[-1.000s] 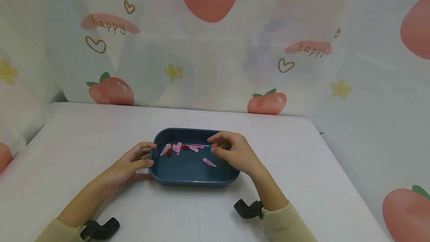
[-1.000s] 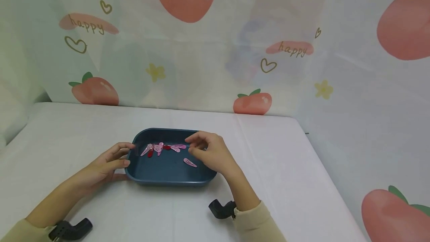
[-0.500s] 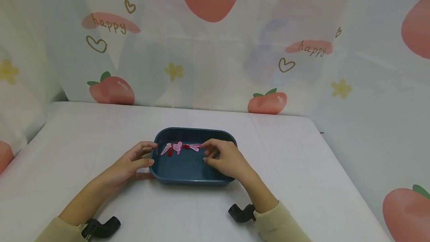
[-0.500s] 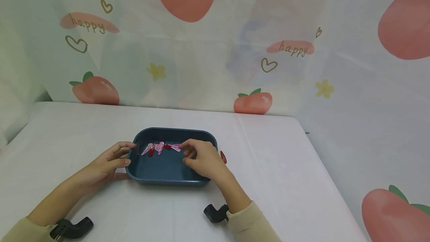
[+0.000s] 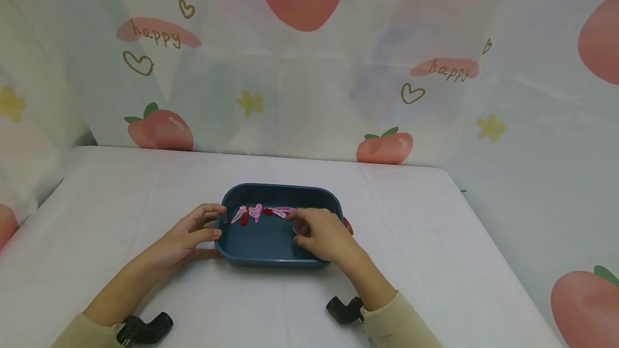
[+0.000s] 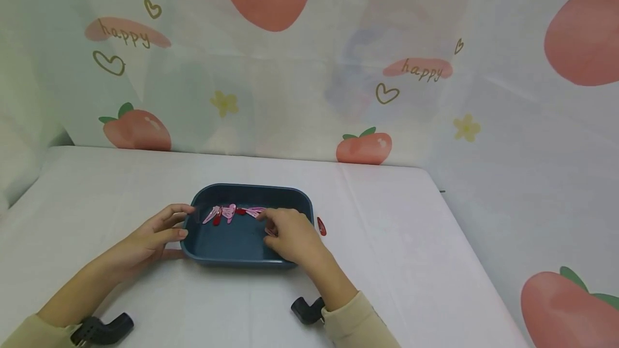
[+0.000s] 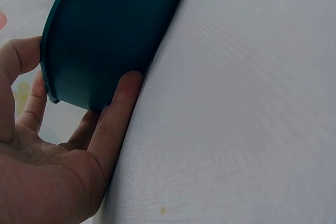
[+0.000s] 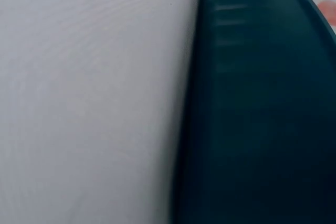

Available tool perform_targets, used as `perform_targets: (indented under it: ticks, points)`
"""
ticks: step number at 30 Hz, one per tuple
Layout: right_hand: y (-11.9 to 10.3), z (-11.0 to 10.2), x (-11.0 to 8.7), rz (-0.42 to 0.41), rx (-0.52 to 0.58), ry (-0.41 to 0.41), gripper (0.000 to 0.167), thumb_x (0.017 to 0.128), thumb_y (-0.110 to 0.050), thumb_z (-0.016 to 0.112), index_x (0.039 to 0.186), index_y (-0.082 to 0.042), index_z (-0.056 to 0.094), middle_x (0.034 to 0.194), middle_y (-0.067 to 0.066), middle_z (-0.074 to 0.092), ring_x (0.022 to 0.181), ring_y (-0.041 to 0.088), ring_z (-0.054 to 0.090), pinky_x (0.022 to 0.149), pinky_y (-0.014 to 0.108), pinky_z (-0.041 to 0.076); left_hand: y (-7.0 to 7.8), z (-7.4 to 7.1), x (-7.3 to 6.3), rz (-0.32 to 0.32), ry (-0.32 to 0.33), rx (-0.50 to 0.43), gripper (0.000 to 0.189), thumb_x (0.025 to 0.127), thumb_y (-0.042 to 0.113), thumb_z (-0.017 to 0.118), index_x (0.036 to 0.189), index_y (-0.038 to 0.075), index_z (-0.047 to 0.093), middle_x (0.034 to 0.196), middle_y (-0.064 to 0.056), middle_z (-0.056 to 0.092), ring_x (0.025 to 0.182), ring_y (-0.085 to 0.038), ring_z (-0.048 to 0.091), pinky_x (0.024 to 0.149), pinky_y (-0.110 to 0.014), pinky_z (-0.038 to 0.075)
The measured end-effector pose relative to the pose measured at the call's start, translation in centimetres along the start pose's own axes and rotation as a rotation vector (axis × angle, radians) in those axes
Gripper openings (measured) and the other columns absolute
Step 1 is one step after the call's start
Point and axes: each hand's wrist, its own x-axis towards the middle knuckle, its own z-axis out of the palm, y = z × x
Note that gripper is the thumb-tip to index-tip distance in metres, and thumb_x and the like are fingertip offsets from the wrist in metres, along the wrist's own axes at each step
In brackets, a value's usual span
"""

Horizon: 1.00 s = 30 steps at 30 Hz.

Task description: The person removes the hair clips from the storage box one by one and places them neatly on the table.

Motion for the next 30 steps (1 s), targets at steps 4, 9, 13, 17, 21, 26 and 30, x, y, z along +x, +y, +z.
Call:
perform_targets:
  ticks: [4, 9, 13, 17, 21, 26, 30]
  points:
    - [-0.12, -0.09, -0.03, -0.005, -0.023, -0.023, 0.028, 0.088, -0.013, 0.075, 0.116, -0.016, 0.072, 0.092, -0.002, 0.071, 0.085, 0.013, 0.063, 0.077, 0.032, 0.054, 0.14, 0.00, 0.05, 0.001, 0.001, 0.002, 0.056, 0.100, 0.016, 0.059, 0.148, 0.009, 0.031, 0.160, -0.020, 0.020, 0.143, -0.049, 0.027, 0.094, -0.056, 0.053]
    - [-0.12, 0.03, -0.06, 0.010, -0.039, -0.042, 0.026, 0.088, -0.013, 0.075, 0.114, -0.017, 0.073, 0.095, -0.002, 0.071, 0.089, 0.013, 0.064, 0.081, 0.033, 0.055, 0.30, 0.00, 0.04, -0.006, 0.000, -0.002, 0.055, 0.100, 0.015, 0.060, 0.147, 0.009, 0.032, 0.160, -0.021, 0.019, 0.142, -0.049, 0.027, 0.095, -0.056, 0.053]
    - [-0.05, 0.41, -0.10, 0.019, -0.055, -0.044, 0.028, 0.086, -0.012, 0.077, 0.114, -0.017, 0.073, 0.095, -0.003, 0.070, 0.089, 0.012, 0.062, 0.080, 0.032, 0.055, 0.18, -0.02, -0.13, -0.007, -0.006, -0.004, 0.055, 0.100, 0.015, 0.059, 0.147, 0.009, 0.032, 0.161, -0.022, 0.018, 0.143, -0.050, 0.026, 0.095, -0.056, 0.053]
    - [-0.10, 0.67, -0.08, 0.021, -0.099, -0.025, 0.030, 0.084, -0.010, 0.078, 0.113, -0.017, 0.073, 0.092, -0.002, 0.064, 0.084, 0.013, 0.058, 0.073, 0.030, 0.052, 0.05, 0.01, -0.26, -0.015, -0.001, -0.010, 0.054, 0.100, 0.015, 0.059, 0.147, 0.009, 0.032, 0.161, -0.022, 0.018, 0.143, -0.050, 0.026, 0.095, -0.057, 0.053]
    - [-0.22, 0.72, -0.07, 0.029, -0.144, -0.011, 0.031, 0.083, -0.006, 0.077, 0.112, -0.017, 0.074, 0.090, -0.001, 0.061, 0.079, 0.014, 0.053, 0.067, 0.028, 0.048, 0.06, 0.15, -0.33, -0.025, 0.016, -0.014, 0.055, 0.099, 0.015, 0.060, 0.147, 0.008, 0.032, 0.161, -0.022, 0.019, 0.143, -0.050, 0.025, 0.094, -0.057, 0.054]
    - [-0.21, 0.74, 0.00, 0.048, -0.158, -0.005, 0.031, 0.082, -0.003, 0.076, 0.109, -0.018, 0.075, 0.091, -0.001, 0.062, 0.078, 0.014, 0.054, 0.068, 0.027, 0.050, 0.19, 0.37, -0.32, -0.025, 0.027, -0.020, 0.055, 0.099, 0.015, 0.060, 0.147, 0.008, 0.032, 0.160, -0.022, 0.020, 0.143, -0.049, 0.025, 0.094, -0.057, 0.054]
    - [-0.11, 0.63, 0.15, 0.055, -0.162, 0.000, 0.034, 0.080, -0.003, 0.076, 0.110, -0.019, 0.075, 0.095, 0.001, 0.065, 0.082, 0.015, 0.056, 0.071, 0.030, 0.052, 0.32, 0.39, -0.16, -0.021, 0.031, -0.014, 0.055, 0.099, 0.015, 0.060, 0.147, 0.008, 0.033, 0.160, -0.022, 0.021, 0.142, -0.049, 0.027, 0.093, -0.057, 0.054]
